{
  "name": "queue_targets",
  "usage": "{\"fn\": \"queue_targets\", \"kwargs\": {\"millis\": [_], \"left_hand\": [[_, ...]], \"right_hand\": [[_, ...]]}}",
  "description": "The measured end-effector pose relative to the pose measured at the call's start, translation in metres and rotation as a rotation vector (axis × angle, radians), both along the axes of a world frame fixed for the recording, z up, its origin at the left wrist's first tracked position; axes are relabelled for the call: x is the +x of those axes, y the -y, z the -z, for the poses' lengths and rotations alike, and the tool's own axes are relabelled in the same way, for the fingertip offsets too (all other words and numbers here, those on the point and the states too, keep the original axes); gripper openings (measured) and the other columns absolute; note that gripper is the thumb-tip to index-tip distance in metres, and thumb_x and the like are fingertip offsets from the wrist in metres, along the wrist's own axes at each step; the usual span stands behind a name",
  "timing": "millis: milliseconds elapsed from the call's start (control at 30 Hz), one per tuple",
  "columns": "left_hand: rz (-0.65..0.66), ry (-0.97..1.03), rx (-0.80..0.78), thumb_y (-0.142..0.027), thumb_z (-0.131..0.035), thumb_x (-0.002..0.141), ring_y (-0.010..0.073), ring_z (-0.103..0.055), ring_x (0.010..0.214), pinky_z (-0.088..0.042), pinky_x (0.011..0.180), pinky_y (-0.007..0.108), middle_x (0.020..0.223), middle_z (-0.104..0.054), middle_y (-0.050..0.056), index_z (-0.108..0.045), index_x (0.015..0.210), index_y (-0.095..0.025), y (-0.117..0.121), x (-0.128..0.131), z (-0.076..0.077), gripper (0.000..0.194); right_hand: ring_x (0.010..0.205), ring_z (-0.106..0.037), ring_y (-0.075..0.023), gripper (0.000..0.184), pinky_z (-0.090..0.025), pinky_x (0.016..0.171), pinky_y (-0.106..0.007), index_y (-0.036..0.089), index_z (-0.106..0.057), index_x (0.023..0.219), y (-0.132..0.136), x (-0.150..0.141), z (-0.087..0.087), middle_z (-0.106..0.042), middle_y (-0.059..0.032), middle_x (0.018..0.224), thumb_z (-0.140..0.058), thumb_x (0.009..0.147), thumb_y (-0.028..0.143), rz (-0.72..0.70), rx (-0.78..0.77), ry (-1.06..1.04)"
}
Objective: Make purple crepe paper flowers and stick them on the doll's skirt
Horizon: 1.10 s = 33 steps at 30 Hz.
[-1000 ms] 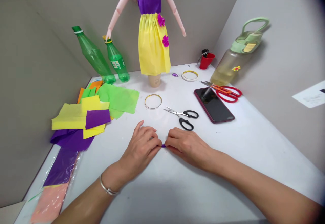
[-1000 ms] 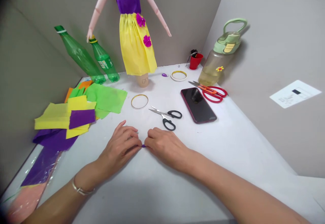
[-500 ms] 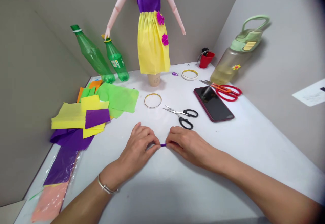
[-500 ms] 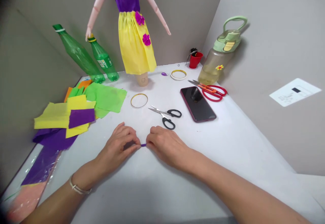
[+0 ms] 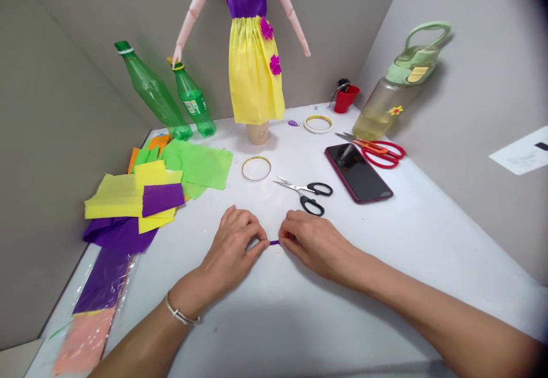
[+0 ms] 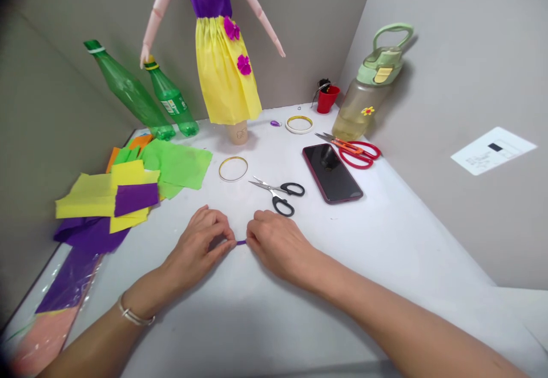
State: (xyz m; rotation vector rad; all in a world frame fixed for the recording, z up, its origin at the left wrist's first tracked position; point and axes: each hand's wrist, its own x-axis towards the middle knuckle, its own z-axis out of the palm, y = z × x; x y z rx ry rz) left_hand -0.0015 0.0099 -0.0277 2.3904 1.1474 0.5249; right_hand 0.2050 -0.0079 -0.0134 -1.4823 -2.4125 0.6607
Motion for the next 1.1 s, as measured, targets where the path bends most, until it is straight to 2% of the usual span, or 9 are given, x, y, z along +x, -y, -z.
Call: {"fn": "queue_targets", "kwargs": {"millis": [200,333,400,500,667,833,933,1100], "left_hand": [[-0.022,0.016,-0.008,-0.021,-0.061,0.086,0.0197,-0.053,0.093,-0.026,0.111,0.054,0.087,-0.056,0.000,-0.059,0.078,-0.021,-0.001,0.001,0.002,0.009],[-0.016,0.011,-0.019,-0.020,-0.059,0.087,0.0200,-0.053,0.091,-0.028,0.110,0.054,0.086,-0.057,0.000,-0.056,0.080,-0.022,-0.002,0.000,0.002,0.007],[0.004,0.026,-0.027,-0.017,-0.057,0.087,0.0200,-0.053,0.093,-0.027,0.110,0.054,0.089,-0.058,0.000,-0.059,0.086,-0.023,-0.002,0.000,0.002,0.007],[0.034,0.055,-0.026,-0.014,-0.055,0.088,0.0195,-0.054,0.096,-0.025,0.112,0.055,0.090,-0.059,0.000,-0.063,0.089,-0.025,-0.002,0.000,0.003,0.014],[0.045,0.059,-0.024,-0.015,-0.060,0.087,0.0199,-0.054,0.099,-0.022,0.114,0.056,0.092,-0.060,0.000,-0.067,0.086,-0.026,-0.003,-0.003,0.004,0.014],[0.050,0.039,-0.004,-0.012,-0.059,0.087,0.0193,-0.055,0.101,-0.024,0.114,0.055,0.095,-0.061,0.001,-0.067,0.087,-0.026,-0.004,-0.006,0.003,0.015],[0.079,0.021,0.079,-0.013,-0.059,0.088,0.0198,-0.055,0.103,-0.024,0.114,0.056,0.093,-0.062,0.001,-0.067,0.087,-0.026,-0.003,-0.006,0.003,0.015],[0.147,-0.031,0.307,-0.017,-0.057,0.091,0.0222,-0.053,0.110,-0.017,0.116,0.060,0.087,-0.065,0.000,-0.068,0.086,-0.023,0.001,-0.005,-0.002,0.013]], "right_hand": [[0.069,-0.050,-0.0128,0.016,-0.034,0.061,-0.025,0.017,-0.059,0.074,0.000,-0.003,-0.004,-0.058,-0.0016,0.079,-0.055,0.088,0.012,0.043,-0.018,0.019],[0.068,-0.049,-0.0122,0.011,-0.034,0.061,-0.025,0.017,-0.057,0.079,-0.002,0.000,-0.002,-0.057,0.0001,0.078,-0.057,0.086,0.009,0.049,-0.011,-0.023],[0.068,-0.050,-0.0118,0.012,-0.034,0.061,-0.024,0.018,-0.059,0.084,-0.003,0.003,0.002,-0.056,0.0003,0.080,-0.055,0.087,0.007,0.001,0.009,-0.071],[0.071,-0.051,-0.0120,0.020,-0.035,0.061,-0.023,0.020,-0.065,0.095,-0.004,0.007,0.010,-0.057,-0.0012,0.086,-0.053,0.089,0.005,-0.145,0.072,-0.132],[0.077,-0.050,-0.0160,0.023,-0.036,0.063,-0.027,0.019,-0.069,0.094,-0.005,0.013,0.011,-0.060,-0.0045,0.086,-0.049,0.094,0.008,-0.336,0.244,-0.018],[0.081,-0.053,-0.0169,0.023,-0.041,0.067,-0.027,0.018,-0.069,0.094,-0.007,0.019,0.001,-0.061,-0.0053,0.087,-0.047,0.097,0.011,-0.374,0.194,0.017],[0.083,-0.053,-0.0173,0.021,-0.042,0.068,-0.028,0.017,-0.068,0.094,-0.008,0.021,-0.002,-0.062,-0.0053,0.088,-0.048,0.097,0.013,-0.377,0.187,0.031],[0.079,-0.051,-0.0188,0.021,-0.040,0.066,-0.031,0.014,-0.065,0.087,-0.006,0.019,-0.006,-0.061,-0.0054,0.084,-0.048,0.097,0.010,-0.452,0.317,0.188]]}}
